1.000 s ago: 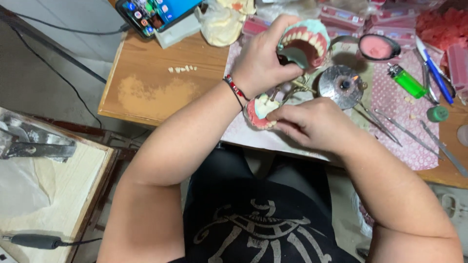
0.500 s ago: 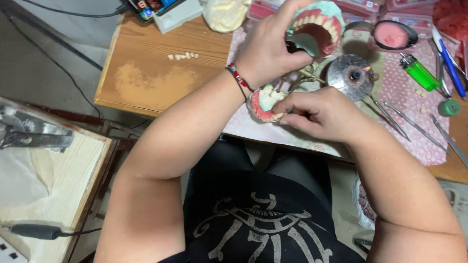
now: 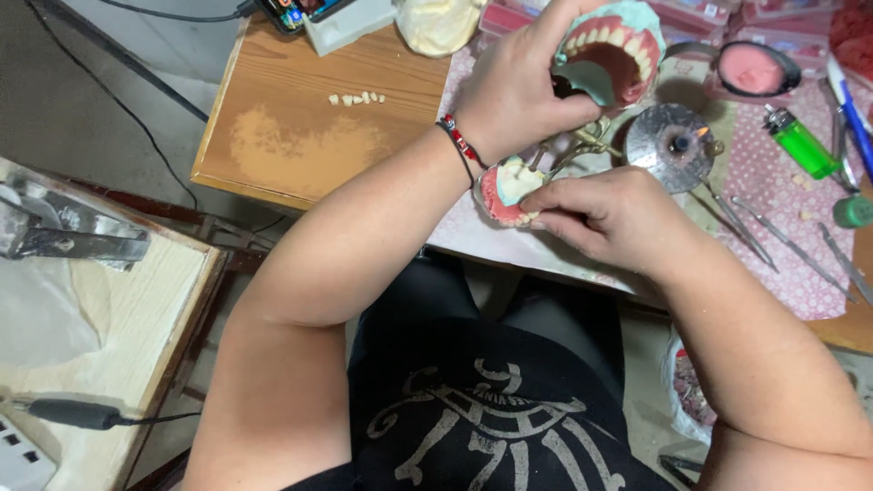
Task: Shape and refine a dental prosthesis model using hand tools and a heat source
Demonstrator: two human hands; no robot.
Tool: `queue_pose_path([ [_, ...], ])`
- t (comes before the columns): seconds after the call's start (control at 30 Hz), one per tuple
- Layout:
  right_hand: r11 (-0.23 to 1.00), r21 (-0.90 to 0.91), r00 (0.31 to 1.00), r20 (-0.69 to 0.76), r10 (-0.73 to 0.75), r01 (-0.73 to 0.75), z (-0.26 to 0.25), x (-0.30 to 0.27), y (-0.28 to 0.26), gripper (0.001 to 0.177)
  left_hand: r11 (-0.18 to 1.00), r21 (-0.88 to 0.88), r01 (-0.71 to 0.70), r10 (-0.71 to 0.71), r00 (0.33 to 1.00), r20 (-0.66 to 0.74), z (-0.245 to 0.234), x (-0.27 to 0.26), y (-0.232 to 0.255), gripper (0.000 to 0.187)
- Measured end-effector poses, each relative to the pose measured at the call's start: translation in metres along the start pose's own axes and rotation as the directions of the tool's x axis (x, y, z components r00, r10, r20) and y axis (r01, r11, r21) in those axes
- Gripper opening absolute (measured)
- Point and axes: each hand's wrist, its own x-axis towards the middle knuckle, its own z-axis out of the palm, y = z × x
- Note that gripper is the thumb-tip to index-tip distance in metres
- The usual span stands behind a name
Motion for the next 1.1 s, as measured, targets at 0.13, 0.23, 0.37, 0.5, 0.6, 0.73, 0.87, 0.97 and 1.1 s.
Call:
queue_pose_path([
  [0.13,1.000,-0.006,0.999,-0.018,-0.030,0.030,-0.003,0.002,-0.004,0.016,0.997,-0.069,-0.034,0.035,0.999,0.009,-0.001,0.001,-0.001,0.075],
  [0.23,0.997,-0.049,0.997,-0.050,-0.062,0.059,-0.003,0.000,-0.005,0.014,0.998,-0.011,-0.065,0.065,0.998,0.003,0.000,0.003,0.000,0.070],
  [0.37,0.994,-0.071,0.994,-0.063,-0.093,0.088,-0.004,-0.001,-0.004,0.013,0.996,-0.047,-0.079,0.079,0.997,-0.020,-0.004,0.003,0.007,0.071],
  [0.5,0.993,-0.075,0.995,-0.041,-0.095,0.091,-0.001,0.000,-0.004,0.014,0.999,0.001,-0.043,0.044,0.999,-0.022,-0.004,-0.001,0.004,0.074],
  [0.6,0.989,-0.058,0.990,-0.031,-0.136,0.134,-0.001,0.003,-0.002,0.015,0.993,0.111,-0.028,0.034,0.998,-0.053,0.006,0.002,-0.007,0.058],
  [0.73,0.993,-0.084,0.996,-0.028,-0.080,0.077,0.002,0.002,0.002,0.016,0.999,0.033,0.039,-0.039,0.999,0.020,0.000,0.005,-0.001,0.070],
  [0.87,0.986,-0.121,0.992,-0.037,-0.117,0.112,0.002,-0.002,0.001,0.014,0.996,0.018,-0.092,0.093,0.994,-0.060,0.002,0.004,0.000,0.045],
  [0.97,0.986,-0.128,0.993,-0.043,-0.109,0.103,0.001,-0.003,0.000,0.013,0.998,0.029,-0.047,0.048,0.998,-0.040,0.004,0.004,-0.001,0.050],
  [1.1,0.985,-0.129,0.992,-0.034,-0.124,0.118,0.001,-0.002,0.000,0.015,0.999,0.013,-0.051,0.051,0.997,-0.055,-0.002,0.004,0.005,0.044],
])
